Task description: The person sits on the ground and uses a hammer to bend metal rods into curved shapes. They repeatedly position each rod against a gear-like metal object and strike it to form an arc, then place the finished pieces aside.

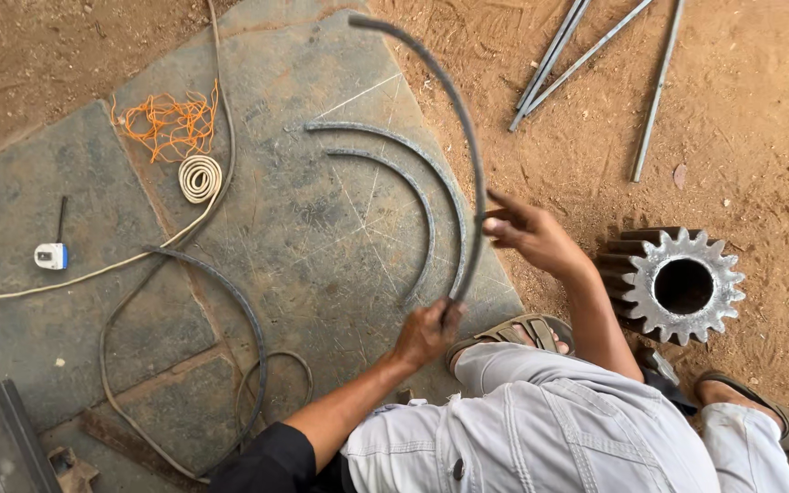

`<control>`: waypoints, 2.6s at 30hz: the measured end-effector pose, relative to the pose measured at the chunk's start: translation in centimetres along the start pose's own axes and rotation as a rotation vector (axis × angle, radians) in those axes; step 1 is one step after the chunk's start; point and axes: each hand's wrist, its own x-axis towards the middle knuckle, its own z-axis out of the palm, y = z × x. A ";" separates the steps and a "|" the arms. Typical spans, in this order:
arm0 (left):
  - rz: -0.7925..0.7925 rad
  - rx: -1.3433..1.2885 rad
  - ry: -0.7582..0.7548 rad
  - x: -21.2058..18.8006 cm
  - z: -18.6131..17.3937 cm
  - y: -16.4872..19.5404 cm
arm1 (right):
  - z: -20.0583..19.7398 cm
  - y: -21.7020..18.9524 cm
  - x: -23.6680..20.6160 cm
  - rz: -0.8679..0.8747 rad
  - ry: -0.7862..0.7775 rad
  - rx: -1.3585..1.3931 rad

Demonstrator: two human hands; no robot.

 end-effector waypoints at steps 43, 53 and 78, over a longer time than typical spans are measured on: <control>0.403 1.009 -0.053 27.5 -3.0 -7.8 | 3.0 30.2 -28.7 0.576 0.915 0.421; 0.338 1.213 -0.509 31.8 -4.3 -8.5 | 3.2 30.6 -28.7 0.585 0.907 0.365; 0.547 0.997 -0.578 29.9 -0.7 -9.3 | 3.1 28.0 -28.3 0.898 0.799 0.079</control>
